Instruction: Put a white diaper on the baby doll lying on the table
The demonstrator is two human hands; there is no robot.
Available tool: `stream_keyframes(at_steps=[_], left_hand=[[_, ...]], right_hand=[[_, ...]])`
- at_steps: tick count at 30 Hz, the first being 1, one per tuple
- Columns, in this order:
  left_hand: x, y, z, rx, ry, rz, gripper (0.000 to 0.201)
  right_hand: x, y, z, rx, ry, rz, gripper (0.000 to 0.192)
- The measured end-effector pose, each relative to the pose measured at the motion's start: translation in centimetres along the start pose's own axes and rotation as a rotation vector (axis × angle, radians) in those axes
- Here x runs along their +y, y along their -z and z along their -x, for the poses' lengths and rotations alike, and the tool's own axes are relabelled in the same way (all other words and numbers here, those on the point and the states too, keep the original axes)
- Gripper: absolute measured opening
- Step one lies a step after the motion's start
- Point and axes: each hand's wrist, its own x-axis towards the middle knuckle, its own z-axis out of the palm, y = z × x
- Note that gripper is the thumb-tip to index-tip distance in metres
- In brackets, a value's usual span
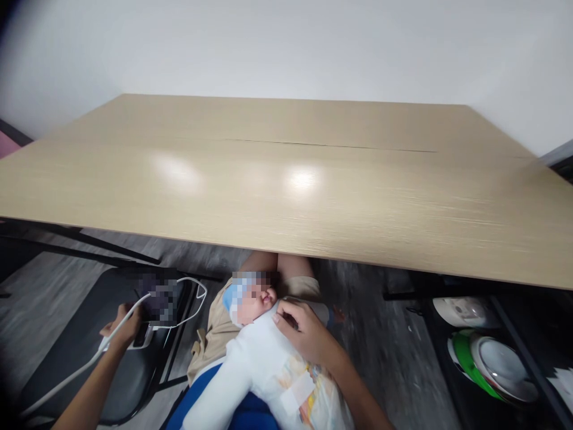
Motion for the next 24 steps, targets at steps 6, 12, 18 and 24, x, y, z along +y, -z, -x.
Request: stream_keyframes(at_steps=[6, 12, 18, 24], left_hand=[[-0.3, -0.5, -0.3, 0.014, -0.007, -0.008, 0.069], [-0.6, -0.9, -0.7, 0.013, 0.002, -0.015, 0.073], [-0.7, -1.4, -1.4, 0.017, 0.027, -0.011, 0.079], [-0.2, -1.3, -1.3, 0.002, 0.051, -0.025, 0.082]], right_hand=[[0.1, 0.0, 0.0, -0.009, -0.016, -0.009, 0.039], [0.0, 0.0, -0.1, -0.002, -0.018, -0.007, 0.039], [0.3, -0.1, -0.1, -0.005, -0.023, 0.001, 0.039], [0.5, -0.2, 0.0, -0.008, -0.026, 0.005, 0.036]])
